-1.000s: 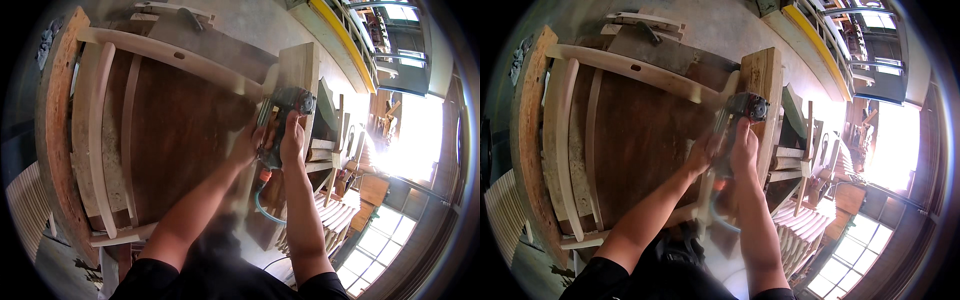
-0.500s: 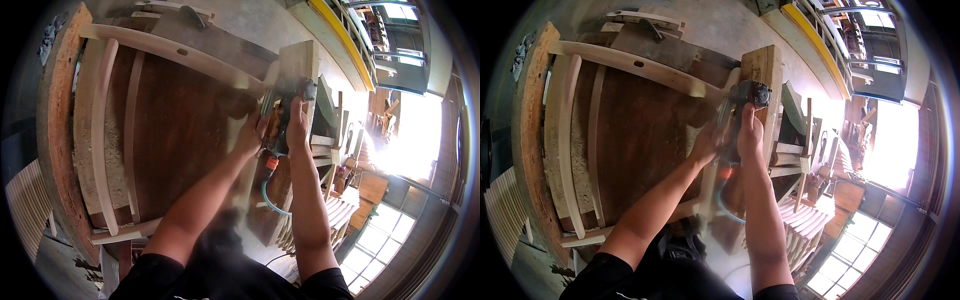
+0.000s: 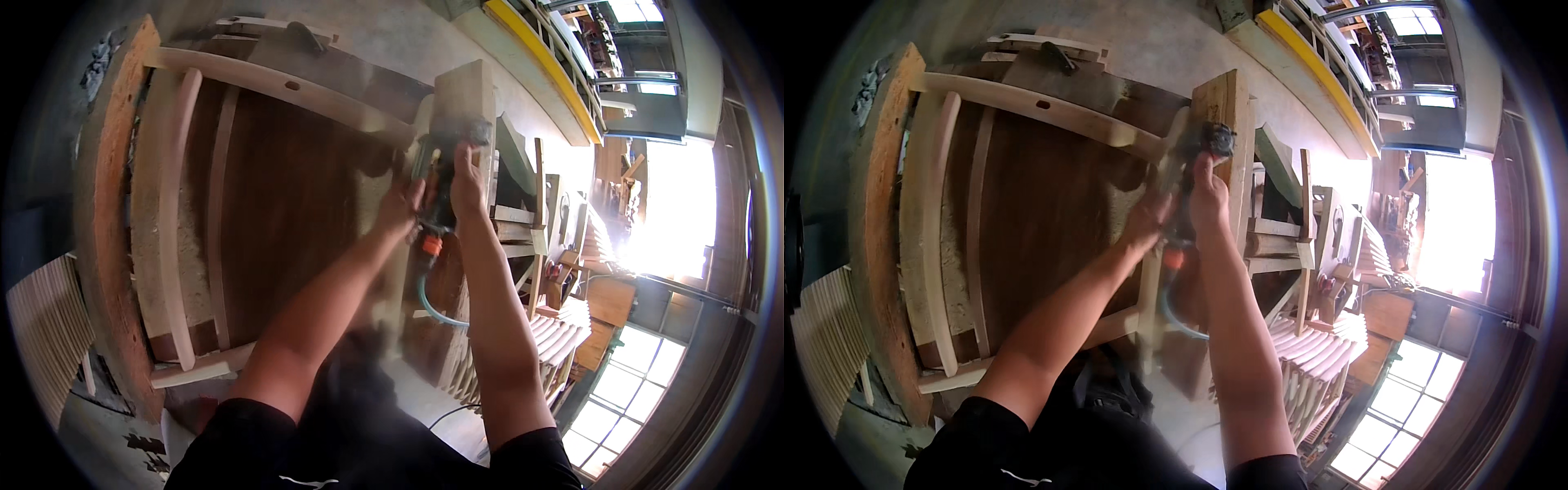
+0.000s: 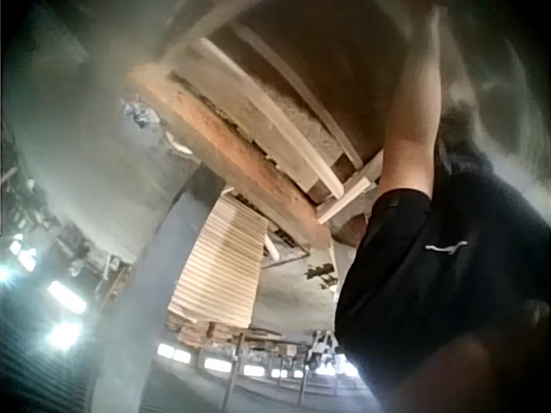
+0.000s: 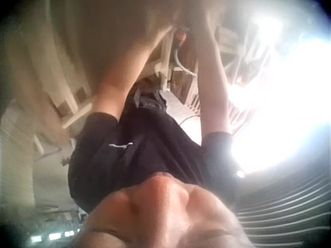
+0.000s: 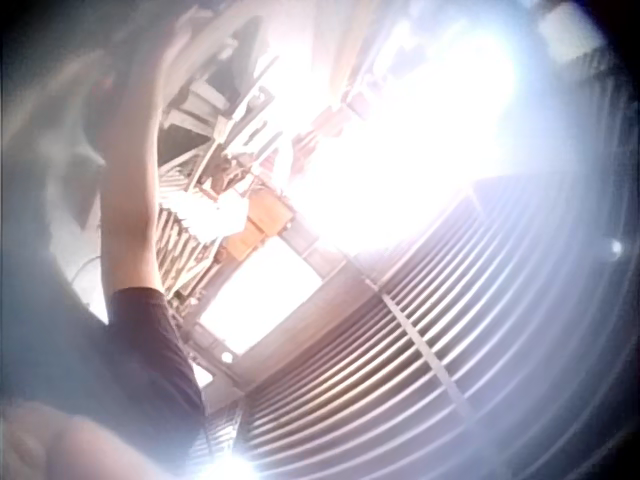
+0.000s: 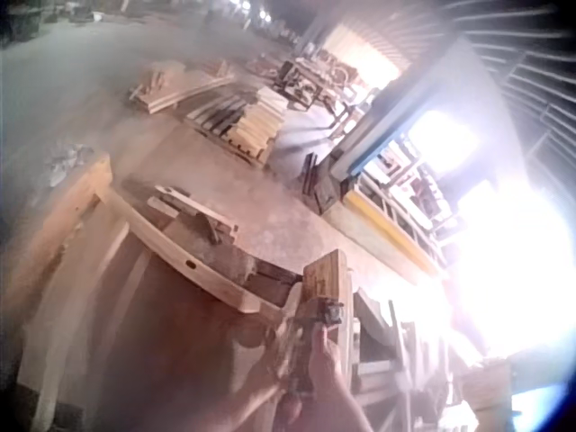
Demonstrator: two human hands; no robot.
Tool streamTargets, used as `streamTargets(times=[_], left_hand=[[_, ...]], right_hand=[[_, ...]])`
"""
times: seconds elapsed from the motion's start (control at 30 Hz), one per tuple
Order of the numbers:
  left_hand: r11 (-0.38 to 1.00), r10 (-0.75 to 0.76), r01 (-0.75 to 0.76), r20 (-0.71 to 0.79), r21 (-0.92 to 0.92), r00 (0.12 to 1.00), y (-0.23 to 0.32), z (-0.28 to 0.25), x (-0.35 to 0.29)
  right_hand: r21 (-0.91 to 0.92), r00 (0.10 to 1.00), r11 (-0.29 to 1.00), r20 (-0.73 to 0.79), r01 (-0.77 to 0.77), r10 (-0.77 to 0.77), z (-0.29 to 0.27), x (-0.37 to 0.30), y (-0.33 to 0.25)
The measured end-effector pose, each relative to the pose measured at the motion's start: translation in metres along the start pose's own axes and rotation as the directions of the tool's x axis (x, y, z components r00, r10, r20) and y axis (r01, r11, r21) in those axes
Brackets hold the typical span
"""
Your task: The person assembles a wooden chair frame by inserting and hammering dowels into place. They use a pneumatic nail gun to secure joints and a brush to apply finish to the assembled parts. The person handles wooden slats, dowels, and the chair frame throughout the process.
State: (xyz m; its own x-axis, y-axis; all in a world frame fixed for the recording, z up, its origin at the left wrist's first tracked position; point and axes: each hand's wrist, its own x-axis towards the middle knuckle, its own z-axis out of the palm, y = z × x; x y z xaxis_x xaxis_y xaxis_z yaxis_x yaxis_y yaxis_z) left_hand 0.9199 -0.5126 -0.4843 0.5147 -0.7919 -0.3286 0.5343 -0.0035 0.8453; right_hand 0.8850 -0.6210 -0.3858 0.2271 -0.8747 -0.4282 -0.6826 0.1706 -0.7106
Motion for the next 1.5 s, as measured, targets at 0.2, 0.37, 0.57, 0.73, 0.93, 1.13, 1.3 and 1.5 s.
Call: streamTargets(times=[0.2, 0.37, 0.57, 0.73, 0.93, 1.13, 1.3, 1.5], left_hand=[[0.984, -0.101, 0.060, 0.248, 0.166, 0.963, -0.022, 0.002, -0.148], [0.931, -0.276, 0.099, 0.497, 0.353, 0.822, -0.026, -0.019, -0.234], [0.763, -0.351, 0.013, 0.398, 0.646, 0.848, -0.057, -0.022, -0.260], [0.761, -0.411, 0.109, 0.345, 0.640, 0.844, -0.069, -0.026, -0.260], [0.758, -0.420, 0.157, 0.289, 0.633, 0.860, -0.081, -0.028, -0.258], [0.749, -0.301, -0.009, 0.352, 0.663, 0.886, -0.104, -0.032, -0.258], [0.747, -0.390, 0.098, 0.315, 0.657, 0.865, -0.090, -0.031, -0.254], [0.743, -0.435, 0.105, 0.357, 0.661, 0.827, -0.090, -0.034, -0.252]], right_hand=[[0.152, 0.973, 0.977, 0.155, 0.147, -0.171, -0.079, -0.168, 0.076], [0.161, 0.972, 0.984, 0.209, 0.073, -0.107, -0.102, -0.289, 0.139], [0.058, 0.981, 0.998, 0.187, 0.039, -0.049, -0.095, -0.320, 0.257], [0.157, 0.988, 0.987, 0.155, -0.013, -0.012, -0.065, -0.324, 0.223], [0.025, 0.982, 0.988, 0.109, 0.151, -0.153, -0.056, -0.321, 0.232], [0.038, 0.994, 0.998, 0.092, 0.052, -0.055, -0.045, -0.325, 0.212], [-0.071, 0.993, 0.992, 0.068, 0.104, -0.099, -0.043, -0.327, 0.224], [-0.056, 0.996, 0.996, 0.060, 0.070, -0.067, -0.038, -0.328, 0.232]])
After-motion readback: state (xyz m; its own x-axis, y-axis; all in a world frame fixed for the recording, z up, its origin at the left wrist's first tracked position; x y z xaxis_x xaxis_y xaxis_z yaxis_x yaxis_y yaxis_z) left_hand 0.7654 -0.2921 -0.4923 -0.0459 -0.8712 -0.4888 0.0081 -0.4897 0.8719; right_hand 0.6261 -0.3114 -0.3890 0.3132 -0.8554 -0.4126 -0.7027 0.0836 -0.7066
